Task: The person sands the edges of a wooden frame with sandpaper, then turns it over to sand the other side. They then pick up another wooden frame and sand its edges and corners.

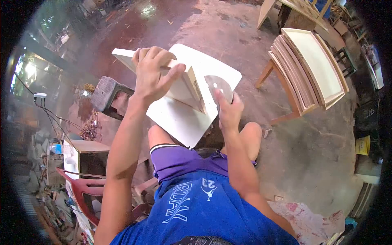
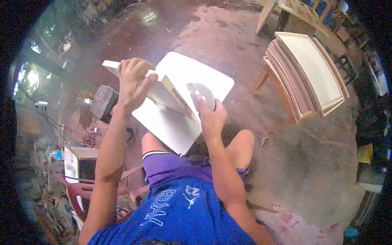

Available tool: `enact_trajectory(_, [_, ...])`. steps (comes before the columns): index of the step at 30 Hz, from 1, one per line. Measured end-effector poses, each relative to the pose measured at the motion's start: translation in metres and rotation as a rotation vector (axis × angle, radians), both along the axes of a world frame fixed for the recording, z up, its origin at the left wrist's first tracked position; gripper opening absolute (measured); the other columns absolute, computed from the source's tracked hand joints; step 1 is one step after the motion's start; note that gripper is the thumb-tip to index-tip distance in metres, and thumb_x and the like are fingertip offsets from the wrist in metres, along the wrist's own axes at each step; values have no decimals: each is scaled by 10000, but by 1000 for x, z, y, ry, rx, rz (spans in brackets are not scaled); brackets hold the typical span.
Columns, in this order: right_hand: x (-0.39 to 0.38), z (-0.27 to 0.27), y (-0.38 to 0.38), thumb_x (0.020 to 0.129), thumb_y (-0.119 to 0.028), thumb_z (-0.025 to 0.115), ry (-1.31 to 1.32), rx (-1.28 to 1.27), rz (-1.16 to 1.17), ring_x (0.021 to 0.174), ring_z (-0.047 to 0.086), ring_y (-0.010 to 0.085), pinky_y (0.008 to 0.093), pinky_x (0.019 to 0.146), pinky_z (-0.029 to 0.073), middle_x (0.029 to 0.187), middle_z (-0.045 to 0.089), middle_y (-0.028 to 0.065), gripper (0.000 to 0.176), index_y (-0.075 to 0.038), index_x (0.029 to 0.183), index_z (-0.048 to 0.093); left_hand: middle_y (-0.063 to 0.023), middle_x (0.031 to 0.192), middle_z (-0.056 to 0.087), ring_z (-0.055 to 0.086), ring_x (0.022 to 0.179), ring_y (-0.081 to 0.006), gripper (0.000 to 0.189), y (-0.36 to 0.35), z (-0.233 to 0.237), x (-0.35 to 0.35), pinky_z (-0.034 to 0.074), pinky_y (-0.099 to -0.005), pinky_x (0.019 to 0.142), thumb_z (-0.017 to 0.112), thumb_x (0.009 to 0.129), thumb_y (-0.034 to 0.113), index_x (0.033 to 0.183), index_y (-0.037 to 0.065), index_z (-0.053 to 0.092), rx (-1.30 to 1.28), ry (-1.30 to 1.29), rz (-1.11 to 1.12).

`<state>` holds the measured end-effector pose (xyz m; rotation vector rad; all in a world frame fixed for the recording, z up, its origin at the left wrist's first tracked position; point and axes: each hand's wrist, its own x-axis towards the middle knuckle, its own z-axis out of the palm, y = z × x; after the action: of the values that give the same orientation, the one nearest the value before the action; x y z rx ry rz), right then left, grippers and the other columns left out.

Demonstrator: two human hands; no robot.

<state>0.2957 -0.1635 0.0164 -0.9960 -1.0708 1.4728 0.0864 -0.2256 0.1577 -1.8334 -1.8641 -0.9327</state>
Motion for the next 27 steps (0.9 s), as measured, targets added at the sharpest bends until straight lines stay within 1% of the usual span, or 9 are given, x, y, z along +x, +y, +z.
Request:
enact_trajectory(1, [6, -12, -4, 886, -279, 827, 9, -12, -3, 790, 638, 115, 301, 691, 518, 901, 723, 80, 387, 63, 1031, 720, -84, 932, 623, 540, 1079, -293, 495, -2, 5, 7, 273, -457, 1094, 687, 882, 563, 937, 74, 739, -70, -7, -24])
enact_trajectory(3, [19, -29, -16, 893, -258, 822, 11, -185, 42, 839, 650, 124, 305, 738, 533, 964, 737, 99, 392, 73, 1077, 721, -82, 928, 624, 532, 1070, -290, 486, -2, 13, 22, 266, -458, 1101, 684, 881, 552, 931, 72, 738, -177, -42, 27])
enact_trajectory(6, [26, -37, -28, 896, -252, 823, -62, -223, 69, 823, 647, 127, 310, 732, 536, 954, 736, 90, 396, 74, 1095, 721, -79, 917, 619, 513, 1051, -284, 458, -3, 21, 30, 249, -454, 1115, 673, 882, 521, 916, 69, 735, -305, -104, 88])
enact_trajectory(8, [29, -47, -30, 905, -232, 822, 5, -240, 96, 806, 638, 118, 297, 720, 532, 942, 727, 74, 362, 66, 1083, 718, -77, 910, 613, 501, 1041, -281, 438, -9, 25, 33, 240, -449, 1122, 665, 884, 501, 907, 68, 733, -363, -134, 103])
enact_trajectory(14, [38, -46, -18, 942, -147, 792, 206, -352, 87, 862, 643, 107, 270, 768, 535, 1017, 724, 72, 282, 45, 1124, 696, -45, 867, 550, 490, 1028, -238, 299, -38, 22, 29, 213, -463, 1147, 545, 954, 310, 882, 63, 698, -441, -229, 125])
enact_trajectory(16, [40, -34, -20, 962, -129, 767, 229, -391, 140, 892, 655, 113, 282, 798, 545, 1060, 724, 80, 269, 41, 1155, 689, -34, 866, 536, 494, 1039, -221, 270, -49, 24, 37, 197, -475, 1163, 497, 961, 250, 892, 67, 682, -394, -276, 99])
enact_trajectory(18, [39, -14, -22, 986, -162, 751, 447, -359, 196, 801, 607, 117, 284, 674, 502, 1024, 702, 53, 280, 38, 1166, 674, -35, 857, 536, 494, 1031, -221, 261, -56, 22, 38, 192, -468, 1172, 492, 946, 257, 902, 75, 673, -369, -286, 106])
enact_trajectory(22, [28, 45, -36, 1019, -203, 708, 573, -399, 402, 762, 627, 117, 283, 675, 528, 1003, 706, 66, 285, 38, 1167, 674, -49, 858, 561, 488, 983, -224, 250, -65, 14, 38, 210, -445, 1162, 491, 912, 251, 883, 74, 664, -301, -310, 89])
enact_trajectory(27, [2, 100, -47, 1020, -200, 705, 545, -443, 570, 721, 643, 98, 245, 633, 538, 954, 720, 65, 292, 45, 1176, 674, -68, 860, 542, 484, 947, -248, 189, -75, 3, 37, 252, -444, 1132, 534, 883, 213, 896, 41, 612, -175, -337, 64])
